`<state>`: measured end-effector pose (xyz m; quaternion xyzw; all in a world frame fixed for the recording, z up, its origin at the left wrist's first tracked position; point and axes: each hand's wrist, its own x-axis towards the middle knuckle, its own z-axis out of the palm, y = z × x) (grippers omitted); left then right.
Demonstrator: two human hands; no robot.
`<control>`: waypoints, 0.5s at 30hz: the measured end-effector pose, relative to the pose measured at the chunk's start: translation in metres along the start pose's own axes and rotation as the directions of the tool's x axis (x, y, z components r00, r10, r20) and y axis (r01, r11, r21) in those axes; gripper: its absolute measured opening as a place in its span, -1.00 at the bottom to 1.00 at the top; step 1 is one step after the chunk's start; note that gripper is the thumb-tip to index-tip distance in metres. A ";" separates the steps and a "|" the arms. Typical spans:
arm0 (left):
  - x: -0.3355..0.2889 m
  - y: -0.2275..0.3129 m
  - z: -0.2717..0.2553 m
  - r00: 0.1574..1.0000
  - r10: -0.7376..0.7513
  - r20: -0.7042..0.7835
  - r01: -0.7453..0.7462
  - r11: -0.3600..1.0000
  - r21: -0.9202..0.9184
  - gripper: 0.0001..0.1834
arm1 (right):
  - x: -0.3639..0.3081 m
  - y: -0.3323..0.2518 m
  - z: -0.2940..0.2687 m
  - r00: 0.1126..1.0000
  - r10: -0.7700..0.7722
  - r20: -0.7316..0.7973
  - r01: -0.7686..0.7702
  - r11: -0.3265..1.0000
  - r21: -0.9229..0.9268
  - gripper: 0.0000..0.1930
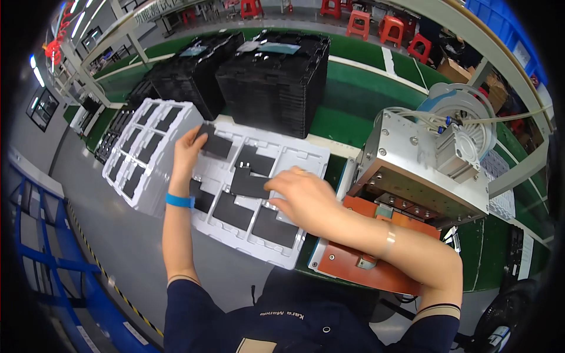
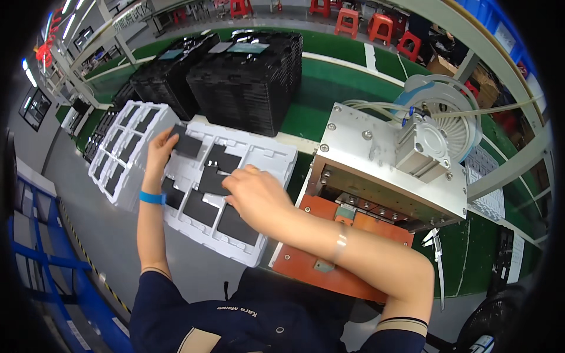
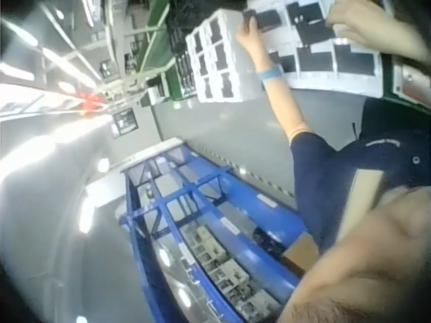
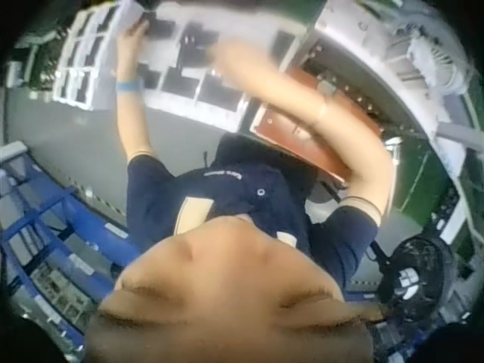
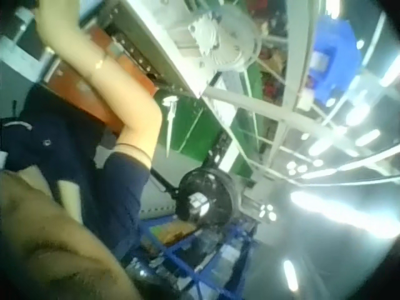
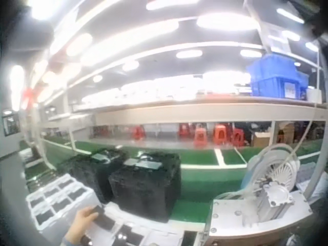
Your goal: The person repeatedly picks up small black rectangular parts from a white tray, places them into a press machine, and operates the press. After pressing, the person removes the parts and places them back into the tray. The person also uses a caliper to measure the parts at intervals.
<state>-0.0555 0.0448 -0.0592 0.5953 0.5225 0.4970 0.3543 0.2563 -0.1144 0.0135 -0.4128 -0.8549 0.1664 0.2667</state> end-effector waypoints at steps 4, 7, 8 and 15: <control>-0.018 0.014 0.020 0.991 -0.066 -0.113 0.114 0.856 0.505 -0.63 | 0.038 0.017 0.051 0.978 0.150 0.142 -0.121 0.974 -0.192 -0.58; -0.023 0.018 0.022 0.987 0.158 -0.024 -0.090 0.671 0.736 -0.64 | 0.044 0.020 0.060 0.976 0.153 0.157 -0.106 0.955 -0.277 -0.55; -0.024 0.017 0.019 0.996 0.086 0.036 -0.089 0.742 0.665 -0.64 | 0.043 0.021 0.064 0.985 0.119 0.129 -0.082 0.961 -0.262 -0.54; -0.026 0.011 0.041 0.876 0.142 0.462 -0.440 0.627 0.643 -0.65 | 0.041 0.026 0.048 0.985 0.159 -0.064 -0.150 0.981 0.126 -0.74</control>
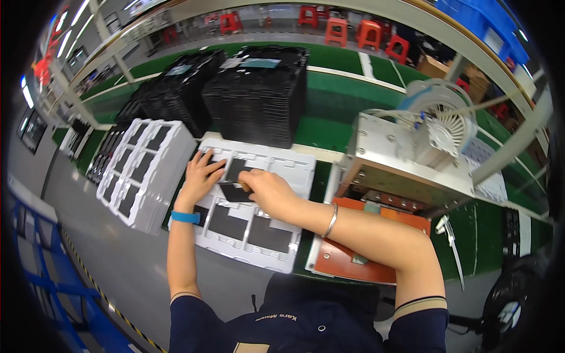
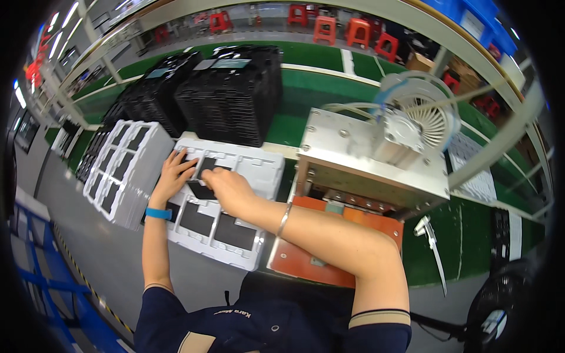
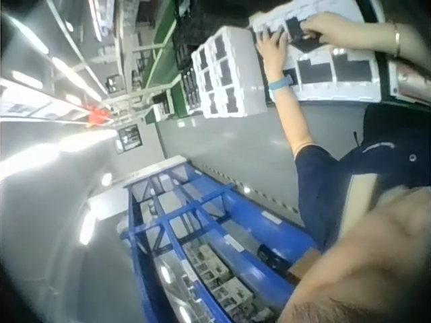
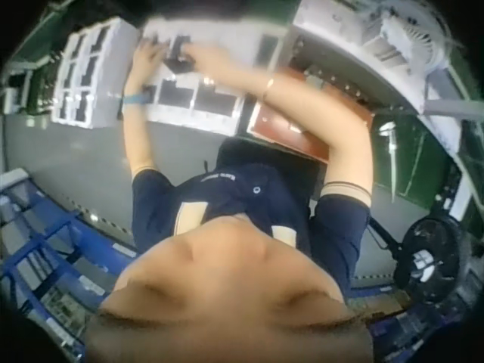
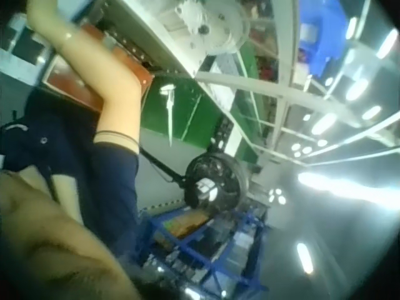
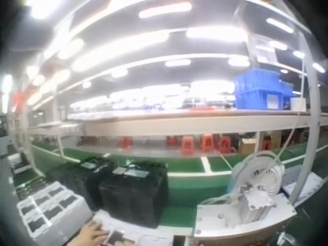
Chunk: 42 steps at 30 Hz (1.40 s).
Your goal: The person repeatedly picks up small black rectangular parts from a white tray, places them into a press machine, and operates the press. After pressing, the person removes the parts and places them back into the tray. The person also uses a caliper to measure the parts at intervals.
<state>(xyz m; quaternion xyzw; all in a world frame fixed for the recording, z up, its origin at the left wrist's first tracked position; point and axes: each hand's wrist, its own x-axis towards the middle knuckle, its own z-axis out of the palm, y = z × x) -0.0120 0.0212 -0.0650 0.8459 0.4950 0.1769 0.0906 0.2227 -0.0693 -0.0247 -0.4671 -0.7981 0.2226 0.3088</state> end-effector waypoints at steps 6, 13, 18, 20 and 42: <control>-0.008 -0.022 -0.002 0.999 -0.027 -0.047 0.018 0.985 -0.172 -0.71 | -0.083 -0.042 -0.098 0.959 -0.139 -0.245 0.147 0.989 0.014 -0.75; -0.009 0.075 -0.052 0.895 0.219 -0.389 -0.322 0.920 -0.222 -0.69 | -0.268 -0.035 -0.176 0.745 0.602 -0.286 -0.474 0.780 0.408 -0.70; -0.020 0.189 -0.058 0.706 0.674 -0.216 -0.706 0.691 -0.154 -0.60 | -0.259 -0.038 -0.157 0.823 0.442 -0.357 -0.484 0.874 -0.034 -0.73; -0.027 0.226 -0.044 0.595 0.800 -0.079 -0.797 0.574 -0.186 -0.47 | -0.256 -0.031 -0.151 0.847 0.355 -0.396 -0.432 0.894 -0.123 -0.74; -0.043 0.277 0.000 0.390 0.900 0.195 -0.793 0.435 -0.426 -0.24 | -0.230 -0.015 -0.137 0.916 0.109 -0.385 -0.317 0.784 -0.533 -0.66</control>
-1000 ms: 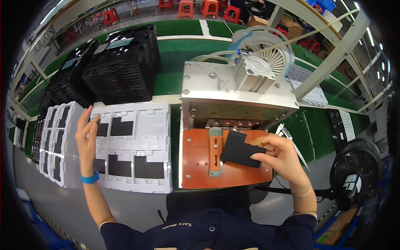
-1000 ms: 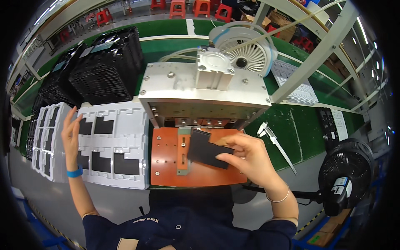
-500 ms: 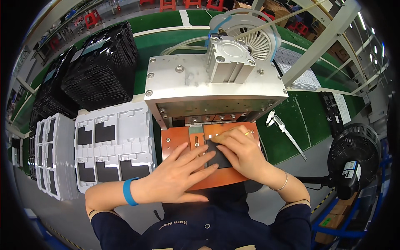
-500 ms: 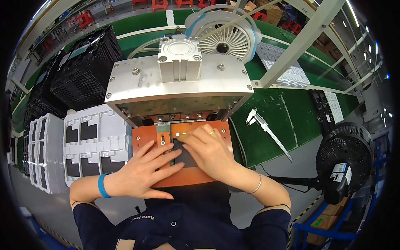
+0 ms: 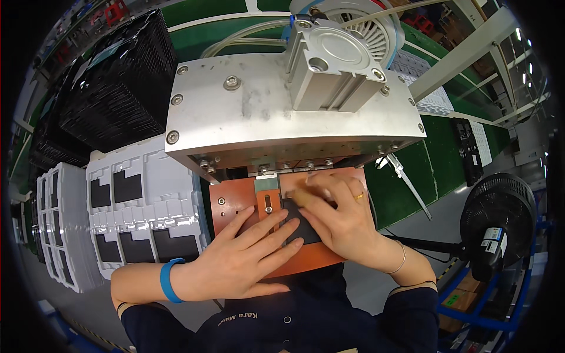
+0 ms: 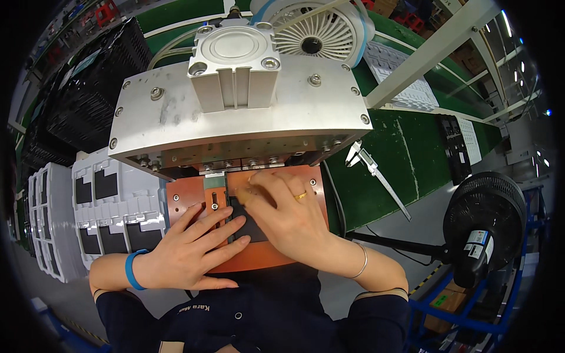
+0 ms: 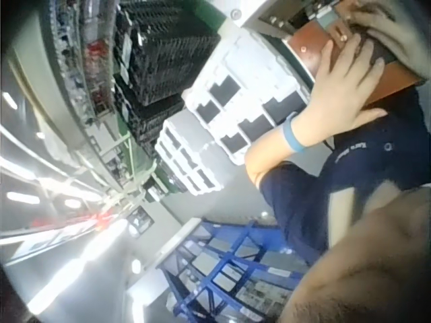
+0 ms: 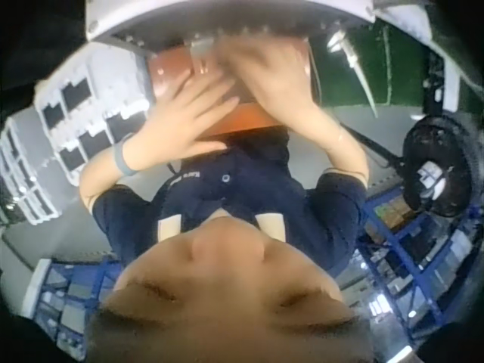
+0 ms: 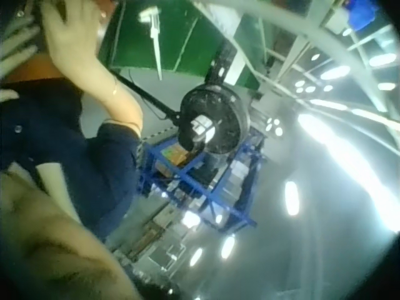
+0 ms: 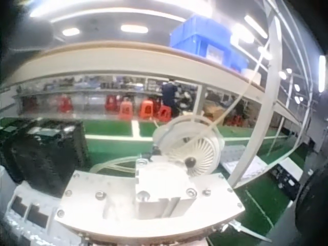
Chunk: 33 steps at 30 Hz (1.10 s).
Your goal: The person repeatedly picks up small black rectangular parts from a white tray, places them into a press machine, and operates the press. After pressing, the person removes the parts and places them back into the tray. The person also uses a caliper to measure the parts at intervals.
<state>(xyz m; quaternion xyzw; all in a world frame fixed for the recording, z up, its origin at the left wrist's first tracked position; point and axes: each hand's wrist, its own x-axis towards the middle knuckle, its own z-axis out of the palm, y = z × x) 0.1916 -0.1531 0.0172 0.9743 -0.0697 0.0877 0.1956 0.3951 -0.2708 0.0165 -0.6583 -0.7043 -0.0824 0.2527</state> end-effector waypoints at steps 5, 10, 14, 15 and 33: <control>0.002 -0.002 0.000 1.000 -0.002 0.003 0.001 1.000 0.015 -0.24 | -0.003 0.003 0.006 0.999 -0.014 0.043 0.013 1.000 0.017 -0.60; 0.001 -0.003 -0.004 0.999 -0.007 0.036 0.007 1.000 -0.005 -0.23 | -0.012 0.004 -0.020 0.992 0.124 0.034 -0.129 0.972 0.199 -0.61; 0.002 -0.005 -0.005 0.999 -0.011 0.036 0.014 0.996 -0.089 -0.19 | -0.037 0.005 -0.030 0.983 0.090 0.161 -0.128 0.961 0.244 -0.59; 0.003 -0.007 -0.005 0.999 -0.007 0.035 0.011 0.994 -0.111 -0.18 | -0.039 0.007 -0.027 0.985 0.080 0.151 -0.114 0.966 0.234 -0.59; 0.011 -0.028 -0.004 0.998 -0.061 0.006 0.062 0.996 -0.063 -0.20 | -0.012 0.030 -0.012 0.989 0.044 0.141 -0.087 0.945 0.316 -0.69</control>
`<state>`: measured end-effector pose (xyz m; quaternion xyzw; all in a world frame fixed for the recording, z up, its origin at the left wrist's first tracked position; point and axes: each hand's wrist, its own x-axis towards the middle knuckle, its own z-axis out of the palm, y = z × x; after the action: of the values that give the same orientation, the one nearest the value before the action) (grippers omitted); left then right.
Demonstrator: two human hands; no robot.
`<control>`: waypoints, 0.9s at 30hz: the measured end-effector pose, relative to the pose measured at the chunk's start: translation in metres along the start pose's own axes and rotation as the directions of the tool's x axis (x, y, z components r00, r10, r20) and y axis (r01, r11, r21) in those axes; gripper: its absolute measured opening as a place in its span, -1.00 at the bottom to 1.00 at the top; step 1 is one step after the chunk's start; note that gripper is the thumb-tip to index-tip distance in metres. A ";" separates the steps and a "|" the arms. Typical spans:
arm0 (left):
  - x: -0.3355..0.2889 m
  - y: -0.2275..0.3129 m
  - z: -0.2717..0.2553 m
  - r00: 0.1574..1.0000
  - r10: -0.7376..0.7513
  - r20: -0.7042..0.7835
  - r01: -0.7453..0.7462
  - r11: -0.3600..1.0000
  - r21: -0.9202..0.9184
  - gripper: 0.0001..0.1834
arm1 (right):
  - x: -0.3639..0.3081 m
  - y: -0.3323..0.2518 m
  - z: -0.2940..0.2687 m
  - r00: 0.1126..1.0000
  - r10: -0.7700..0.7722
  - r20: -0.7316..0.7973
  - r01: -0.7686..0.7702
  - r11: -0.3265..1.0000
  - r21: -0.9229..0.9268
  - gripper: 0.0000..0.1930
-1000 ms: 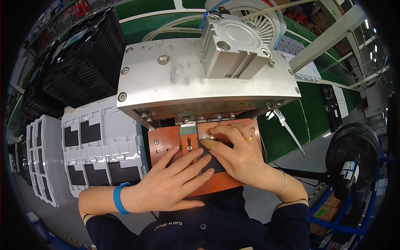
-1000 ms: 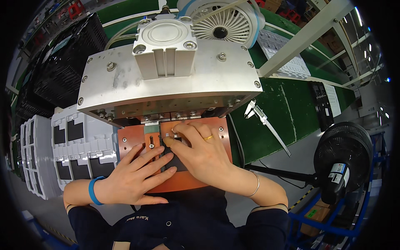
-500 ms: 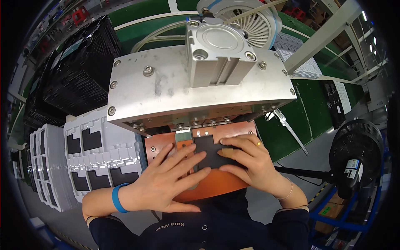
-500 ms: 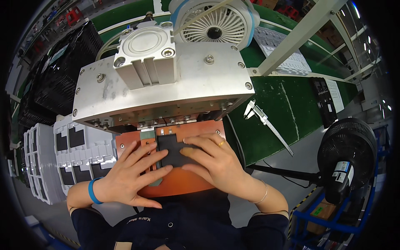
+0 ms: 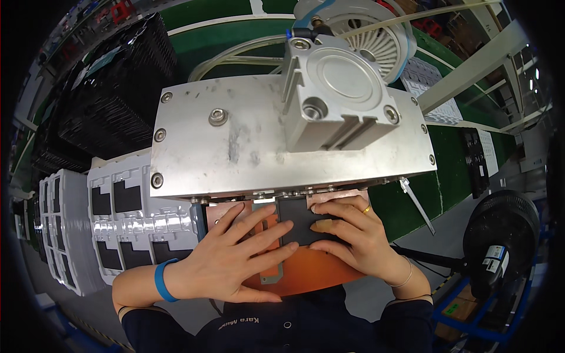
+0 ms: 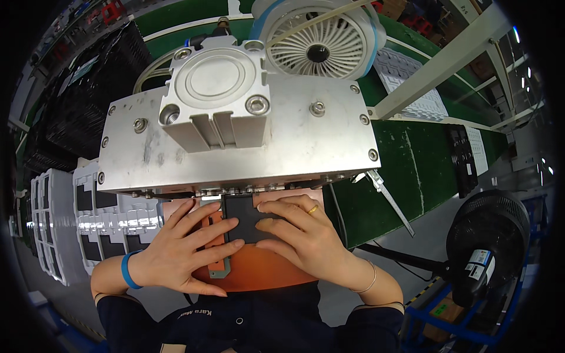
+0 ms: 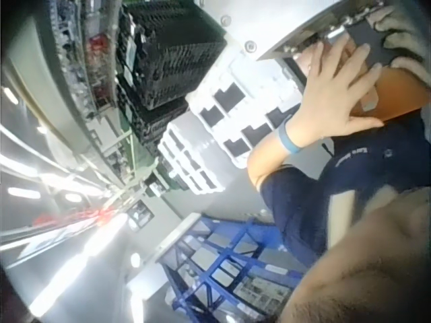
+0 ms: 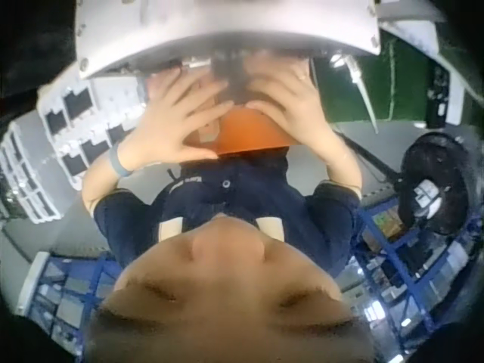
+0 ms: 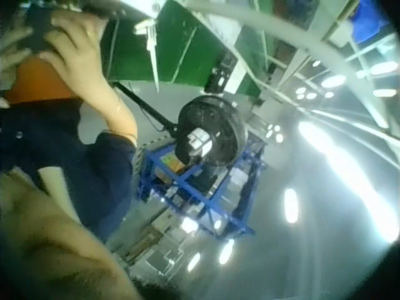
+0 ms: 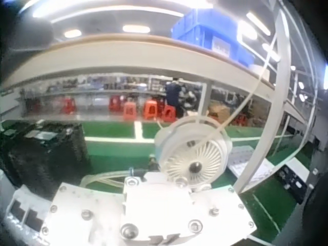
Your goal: The person repeatedly picks up small black rectangular parts from a white tray, places them into a press machine, and operates the press. After pressing, the person removes the parts and places them back into the tray. The person also uses a caliper to measure the parts at intervals.
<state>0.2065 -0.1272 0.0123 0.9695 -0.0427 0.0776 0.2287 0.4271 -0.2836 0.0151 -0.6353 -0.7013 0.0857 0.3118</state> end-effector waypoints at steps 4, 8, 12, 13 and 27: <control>0.000 0.001 -0.002 1.000 -0.011 0.013 0.011 1.000 -0.004 -0.20 | 0.002 0.001 -0.002 1.000 0.004 0.016 -0.004 1.000 0.028 -0.70; 0.000 0.002 -0.002 0.999 -0.035 0.038 0.036 0.999 -0.021 -0.20 | 0.004 -0.002 -0.002 0.999 0.027 0.028 -0.028 0.999 0.018 -0.73; 0.000 0.002 -0.002 0.998 -0.041 0.041 0.042 0.999 -0.012 -0.20 | 0.006 -0.002 -0.001 0.999 0.033 0.010 -0.033 0.999 0.028 -0.74; 0.001 0.002 -0.002 0.998 -0.044 0.042 0.045 0.999 -0.013 -0.20 | 0.006 -0.002 -0.001 0.999 0.031 0.016 -0.031 0.999 0.029 -0.75; 0.001 0.001 0.000 1.000 -0.023 0.006 0.023 0.999 0.032 -0.23 | 0.004 -0.001 0.000 0.999 0.042 0.012 -0.043 0.998 0.050 -0.74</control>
<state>0.2078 -0.1281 0.0128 0.9737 -0.0312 0.0725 0.2139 0.4262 -0.2801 0.0175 -0.6417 -0.6869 0.1134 0.3218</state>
